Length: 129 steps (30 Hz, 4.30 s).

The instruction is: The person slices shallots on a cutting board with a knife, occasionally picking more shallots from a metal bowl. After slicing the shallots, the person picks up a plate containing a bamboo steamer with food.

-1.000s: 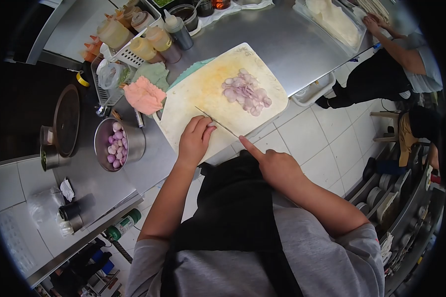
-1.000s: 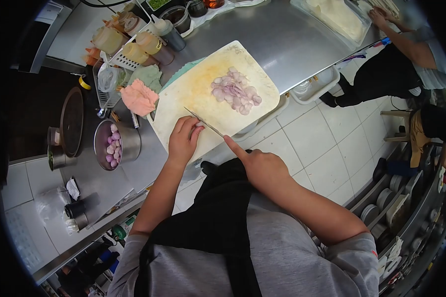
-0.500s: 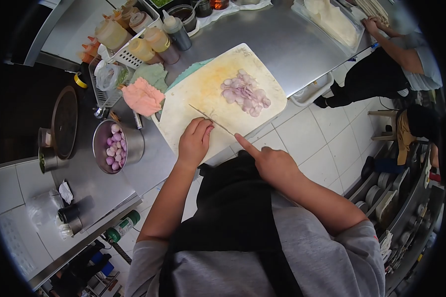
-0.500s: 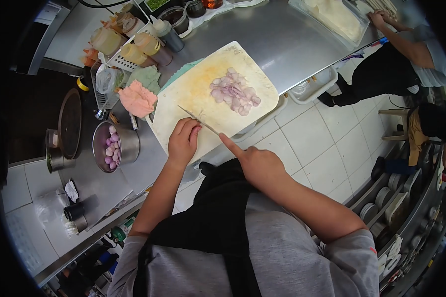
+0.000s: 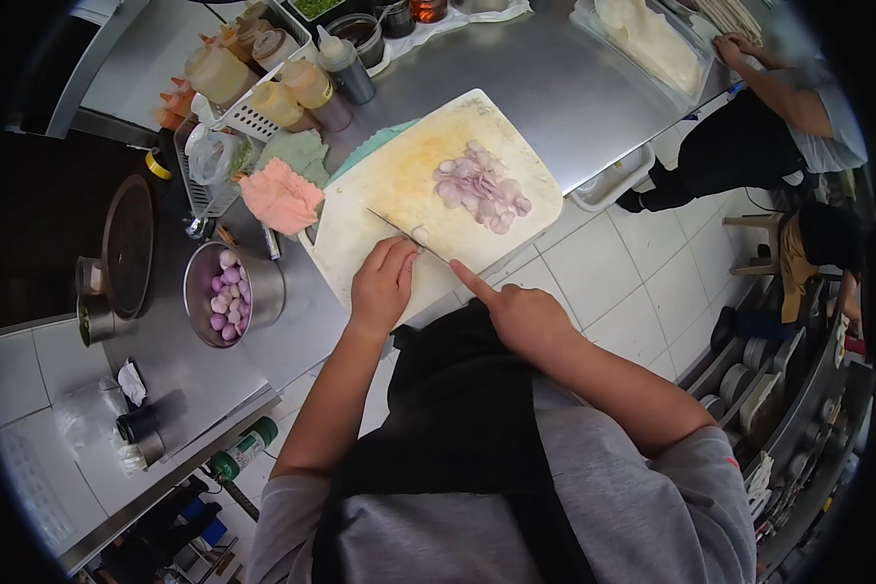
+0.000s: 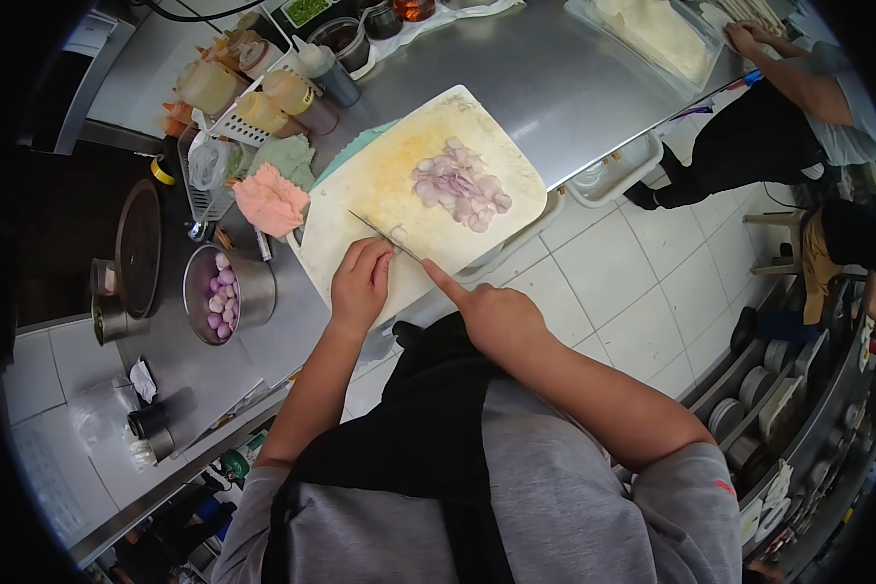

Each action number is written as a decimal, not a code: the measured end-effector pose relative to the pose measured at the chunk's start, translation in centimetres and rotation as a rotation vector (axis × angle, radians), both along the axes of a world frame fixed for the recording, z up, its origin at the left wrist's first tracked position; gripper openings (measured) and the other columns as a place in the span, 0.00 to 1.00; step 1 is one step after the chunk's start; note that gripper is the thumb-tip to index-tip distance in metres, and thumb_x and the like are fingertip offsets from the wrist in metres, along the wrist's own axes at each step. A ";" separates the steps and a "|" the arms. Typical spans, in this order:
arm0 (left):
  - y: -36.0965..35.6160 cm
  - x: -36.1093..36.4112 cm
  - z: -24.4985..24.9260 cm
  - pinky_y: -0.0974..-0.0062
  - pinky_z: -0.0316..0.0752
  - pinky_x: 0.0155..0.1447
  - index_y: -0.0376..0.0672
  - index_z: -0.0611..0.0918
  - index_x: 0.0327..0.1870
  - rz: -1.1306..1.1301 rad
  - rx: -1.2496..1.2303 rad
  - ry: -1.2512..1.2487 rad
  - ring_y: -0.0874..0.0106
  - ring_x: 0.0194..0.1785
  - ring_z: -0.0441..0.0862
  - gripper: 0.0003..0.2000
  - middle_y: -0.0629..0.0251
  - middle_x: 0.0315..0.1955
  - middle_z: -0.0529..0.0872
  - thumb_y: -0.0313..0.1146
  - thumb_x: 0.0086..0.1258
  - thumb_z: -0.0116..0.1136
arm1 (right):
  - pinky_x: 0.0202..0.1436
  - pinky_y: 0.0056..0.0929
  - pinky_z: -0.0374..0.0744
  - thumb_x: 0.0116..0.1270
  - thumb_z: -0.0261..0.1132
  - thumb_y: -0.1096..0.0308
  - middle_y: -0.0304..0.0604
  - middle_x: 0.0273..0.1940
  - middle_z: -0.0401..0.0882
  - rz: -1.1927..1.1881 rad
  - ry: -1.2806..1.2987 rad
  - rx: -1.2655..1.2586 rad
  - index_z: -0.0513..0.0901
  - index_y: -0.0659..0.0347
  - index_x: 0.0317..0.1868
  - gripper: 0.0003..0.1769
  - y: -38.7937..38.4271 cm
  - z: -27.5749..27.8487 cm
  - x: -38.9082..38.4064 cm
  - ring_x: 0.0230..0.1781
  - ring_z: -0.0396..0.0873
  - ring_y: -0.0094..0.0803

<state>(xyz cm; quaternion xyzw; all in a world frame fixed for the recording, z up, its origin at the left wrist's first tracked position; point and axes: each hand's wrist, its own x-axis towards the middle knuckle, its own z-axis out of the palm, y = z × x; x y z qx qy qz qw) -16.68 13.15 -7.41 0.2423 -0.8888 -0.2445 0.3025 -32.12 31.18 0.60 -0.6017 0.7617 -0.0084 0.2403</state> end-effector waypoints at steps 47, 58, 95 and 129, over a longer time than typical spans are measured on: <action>-1.9 1.7 0.5 0.68 0.81 0.48 0.42 0.85 0.45 -0.094 -0.042 -0.116 0.61 0.45 0.86 0.08 0.62 0.45 0.86 0.21 0.67 0.64 | 0.29 0.44 0.85 0.64 0.58 0.76 0.50 0.28 0.84 -0.003 -0.074 -0.013 0.48 0.39 0.85 0.51 -0.1 -0.4 0.6 0.25 0.86 0.44; -2.1 2.1 -0.4 0.68 0.83 0.47 0.44 0.85 0.45 -0.080 -0.093 -0.094 0.62 0.46 0.87 0.08 0.65 0.46 0.86 0.23 0.68 0.61 | 0.29 0.44 0.85 0.64 0.57 0.77 0.51 0.28 0.85 -0.001 -0.109 -0.025 0.50 0.39 0.85 0.50 -0.6 -0.1 0.6 0.26 0.86 0.44; -1.8 2.3 -0.7 0.67 0.82 0.48 0.41 0.85 0.43 -0.077 -0.081 -0.039 0.61 0.44 0.86 0.08 0.62 0.43 0.87 0.19 0.65 0.63 | 0.30 0.44 0.86 0.64 0.58 0.77 0.50 0.29 0.84 0.007 -0.111 0.136 0.47 0.36 0.85 0.52 -0.2 0.9 1.2 0.26 0.86 0.44; -1.9 2.6 -0.8 0.67 0.84 0.45 0.44 0.86 0.44 -0.079 -0.130 -0.052 0.62 0.43 0.87 0.09 0.65 0.44 0.86 0.22 0.64 0.64 | 0.32 0.45 0.86 0.66 0.58 0.76 0.52 0.29 0.84 0.019 -0.137 0.105 0.47 0.37 0.85 0.50 -0.3 1.8 0.9 0.27 0.86 0.46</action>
